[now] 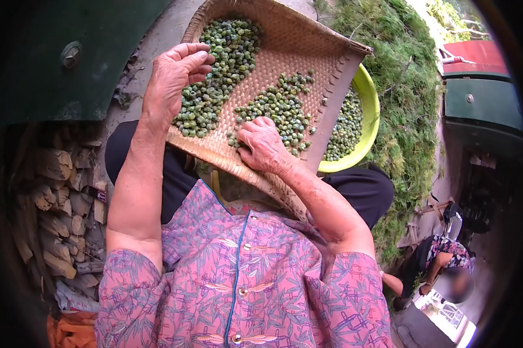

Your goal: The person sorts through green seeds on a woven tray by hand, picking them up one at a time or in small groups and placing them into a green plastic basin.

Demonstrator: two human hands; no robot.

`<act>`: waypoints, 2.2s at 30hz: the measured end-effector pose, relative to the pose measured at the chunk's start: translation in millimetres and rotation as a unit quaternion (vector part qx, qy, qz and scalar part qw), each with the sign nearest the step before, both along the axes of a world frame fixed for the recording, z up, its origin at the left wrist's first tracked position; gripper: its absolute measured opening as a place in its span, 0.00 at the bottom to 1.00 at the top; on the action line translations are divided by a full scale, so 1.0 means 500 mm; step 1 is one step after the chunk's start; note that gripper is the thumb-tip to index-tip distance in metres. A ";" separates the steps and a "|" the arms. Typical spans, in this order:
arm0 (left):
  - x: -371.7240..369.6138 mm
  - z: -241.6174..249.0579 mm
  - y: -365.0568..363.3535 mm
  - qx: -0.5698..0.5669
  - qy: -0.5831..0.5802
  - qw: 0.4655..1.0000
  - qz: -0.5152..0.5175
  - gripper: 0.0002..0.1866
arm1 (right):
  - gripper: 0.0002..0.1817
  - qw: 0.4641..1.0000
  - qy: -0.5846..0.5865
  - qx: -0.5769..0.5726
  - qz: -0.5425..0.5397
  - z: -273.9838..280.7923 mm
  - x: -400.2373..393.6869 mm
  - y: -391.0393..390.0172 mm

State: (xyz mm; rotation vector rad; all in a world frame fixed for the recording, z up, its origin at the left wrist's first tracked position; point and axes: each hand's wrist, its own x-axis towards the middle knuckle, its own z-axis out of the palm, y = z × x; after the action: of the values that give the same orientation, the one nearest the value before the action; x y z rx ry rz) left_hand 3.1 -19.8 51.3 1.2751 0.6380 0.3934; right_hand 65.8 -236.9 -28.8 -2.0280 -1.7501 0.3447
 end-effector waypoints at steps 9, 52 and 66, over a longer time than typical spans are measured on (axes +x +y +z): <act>-0.001 -0.003 -0.008 0.024 0.014 0.999 -0.026 0.10 | 0.12 0.997 -0.036 -0.034 -0.058 0.018 0.031 -0.060; 0.017 -0.017 -0.036 0.012 0.053 0.992 -0.110 0.10 | 0.09 0.944 -0.082 0.080 -0.311 -0.031 0.170 0.005; 0.016 -0.026 -0.051 0.027 0.063 0.989 -0.130 0.11 | 0.03 0.900 0.115 0.128 -0.401 -0.042 0.200 -0.003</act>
State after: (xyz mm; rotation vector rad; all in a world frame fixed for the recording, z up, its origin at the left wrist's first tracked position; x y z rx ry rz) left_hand 11.2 -45.1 38.1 1.4235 0.5603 0.1163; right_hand 165.6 -238.1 -49.8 -2.1891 -0.6682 0.0687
